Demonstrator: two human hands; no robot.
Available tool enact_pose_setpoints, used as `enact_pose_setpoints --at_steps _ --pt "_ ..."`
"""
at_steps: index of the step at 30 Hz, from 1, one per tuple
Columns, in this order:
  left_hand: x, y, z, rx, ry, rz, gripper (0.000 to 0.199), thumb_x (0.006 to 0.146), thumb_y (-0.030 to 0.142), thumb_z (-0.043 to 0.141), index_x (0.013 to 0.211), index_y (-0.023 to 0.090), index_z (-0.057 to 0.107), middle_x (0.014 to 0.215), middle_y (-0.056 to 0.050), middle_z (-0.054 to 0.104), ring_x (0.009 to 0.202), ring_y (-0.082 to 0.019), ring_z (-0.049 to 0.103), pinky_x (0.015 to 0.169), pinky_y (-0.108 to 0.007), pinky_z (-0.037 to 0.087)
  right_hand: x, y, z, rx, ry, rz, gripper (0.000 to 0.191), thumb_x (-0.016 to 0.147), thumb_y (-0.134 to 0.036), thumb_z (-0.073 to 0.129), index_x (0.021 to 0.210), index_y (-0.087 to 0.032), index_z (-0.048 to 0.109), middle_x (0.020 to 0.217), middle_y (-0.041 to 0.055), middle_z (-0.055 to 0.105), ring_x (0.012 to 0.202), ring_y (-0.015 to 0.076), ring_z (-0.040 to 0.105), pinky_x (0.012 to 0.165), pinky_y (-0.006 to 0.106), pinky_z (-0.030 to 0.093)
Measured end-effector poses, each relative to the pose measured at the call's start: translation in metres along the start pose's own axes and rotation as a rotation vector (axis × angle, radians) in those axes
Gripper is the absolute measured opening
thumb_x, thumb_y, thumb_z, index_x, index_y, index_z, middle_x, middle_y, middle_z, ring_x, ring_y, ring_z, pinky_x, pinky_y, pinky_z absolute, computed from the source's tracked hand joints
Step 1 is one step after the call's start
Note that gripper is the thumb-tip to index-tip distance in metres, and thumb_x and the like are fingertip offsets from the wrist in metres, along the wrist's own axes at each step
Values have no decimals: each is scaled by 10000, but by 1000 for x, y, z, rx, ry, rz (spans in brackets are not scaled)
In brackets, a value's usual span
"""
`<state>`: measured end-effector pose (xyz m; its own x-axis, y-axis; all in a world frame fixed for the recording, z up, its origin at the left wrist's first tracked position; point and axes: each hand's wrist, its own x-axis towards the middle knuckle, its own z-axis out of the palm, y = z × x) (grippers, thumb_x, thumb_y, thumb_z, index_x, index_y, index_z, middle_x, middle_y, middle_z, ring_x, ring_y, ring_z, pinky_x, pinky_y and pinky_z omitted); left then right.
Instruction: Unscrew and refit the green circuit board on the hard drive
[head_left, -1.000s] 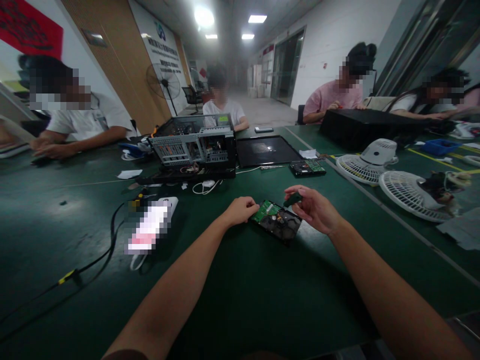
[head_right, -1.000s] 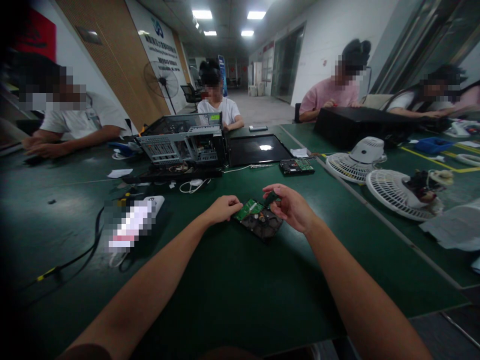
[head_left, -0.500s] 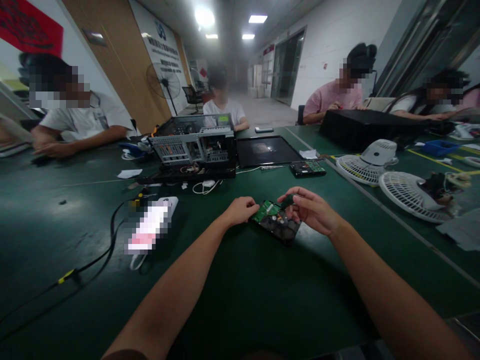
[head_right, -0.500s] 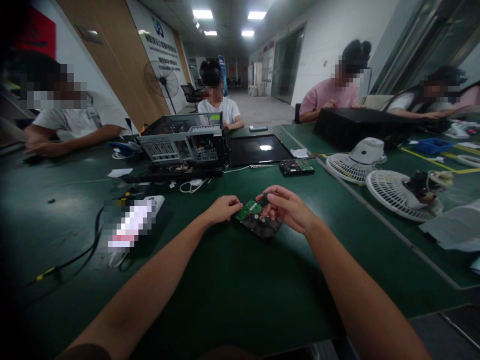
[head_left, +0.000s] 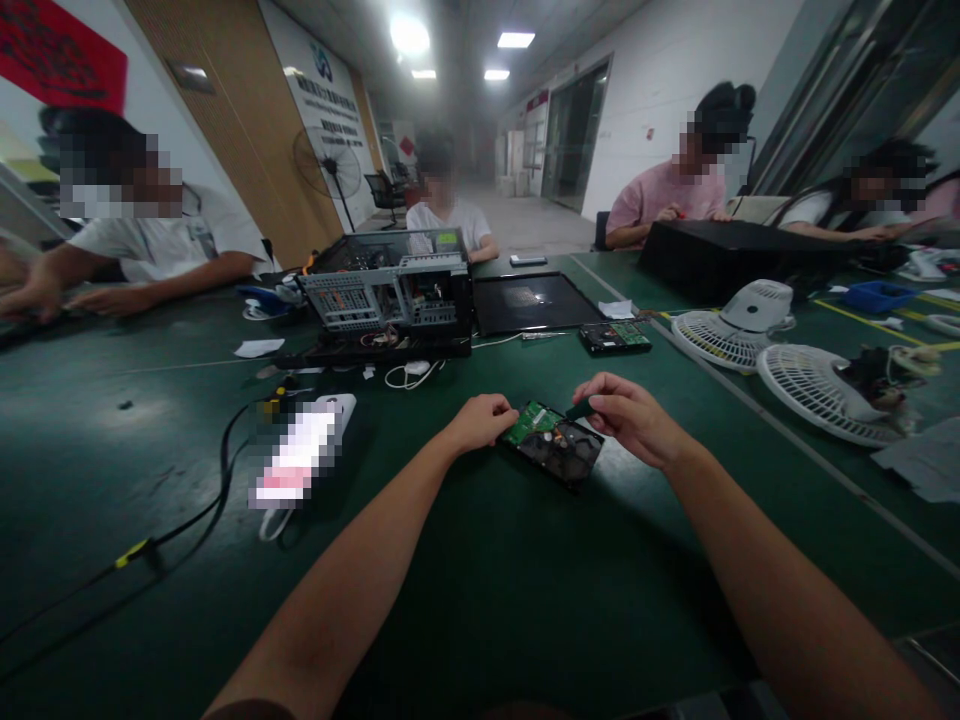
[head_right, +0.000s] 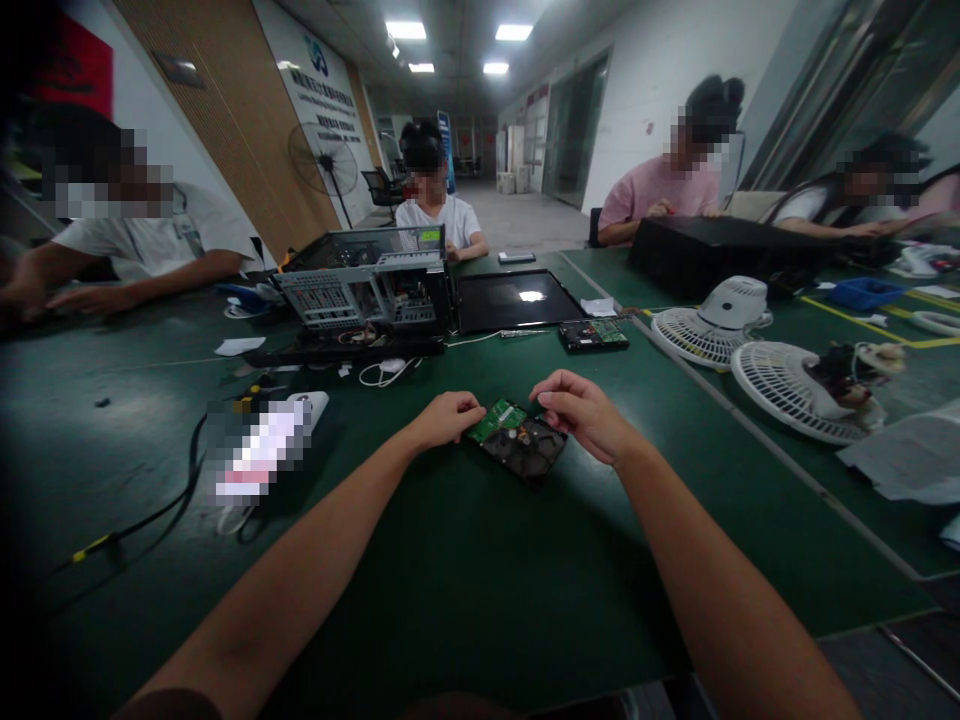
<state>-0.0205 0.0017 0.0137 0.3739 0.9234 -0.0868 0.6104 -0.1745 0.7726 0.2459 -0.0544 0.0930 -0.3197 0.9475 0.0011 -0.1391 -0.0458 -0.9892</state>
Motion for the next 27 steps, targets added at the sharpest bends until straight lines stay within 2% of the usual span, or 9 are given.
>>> enact_pose_setpoints --at_steps 4,9,15,21,24,27 --pt "0 0 0 -11 -4 14 308 929 473 566 944 189 685 773 -6 676 495 -119 600 472 -236 437 -1 0 4 28 -26 17 193 758 -284 768 878 -225 629 1022 13 652 582 79 432 517 265 310" --pt "-1 2 0 8 12 9 296 922 452 575 936 181 694 763 -7 681 493 -114 596 485 -231 434 -1 -2 4 -5 -71 35 224 813 -333 668 1005 -221 684 1183 79 679 572 90 422 508 284 305" --pt "0 1 1 -3 12 16 299 920 455 571 938 184 694 748 -3 675 483 -119 596 472 -237 431 0 1 1 5 -114 42 267 826 -370 646 1040 -219 699 1064 85 711 537 93 423 460 267 245" --pt "0 -1 0 -14 4 10 291 921 457 577 943 189 688 754 1 676 492 -114 604 468 -226 438 3 4 6 94 -53 17 258 873 -413 603 1010 -223 712 947 48 667 523 93 445 417 264 200" --pt "0 0 0 -23 -1 17 286 925 457 575 928 191 682 735 6 668 490 -112 602 468 -222 437 3 4 7 128 -39 30 246 890 -430 608 1006 -233 701 979 46 671 561 102 480 433 261 233" --pt "0 0 0 -13 2 12 285 926 455 577 921 189 679 732 6 667 489 -110 598 470 -220 436 2 3 7 146 -50 40 246 897 -437 640 1036 -241 692 1049 52 686 645 121 549 492 265 332"
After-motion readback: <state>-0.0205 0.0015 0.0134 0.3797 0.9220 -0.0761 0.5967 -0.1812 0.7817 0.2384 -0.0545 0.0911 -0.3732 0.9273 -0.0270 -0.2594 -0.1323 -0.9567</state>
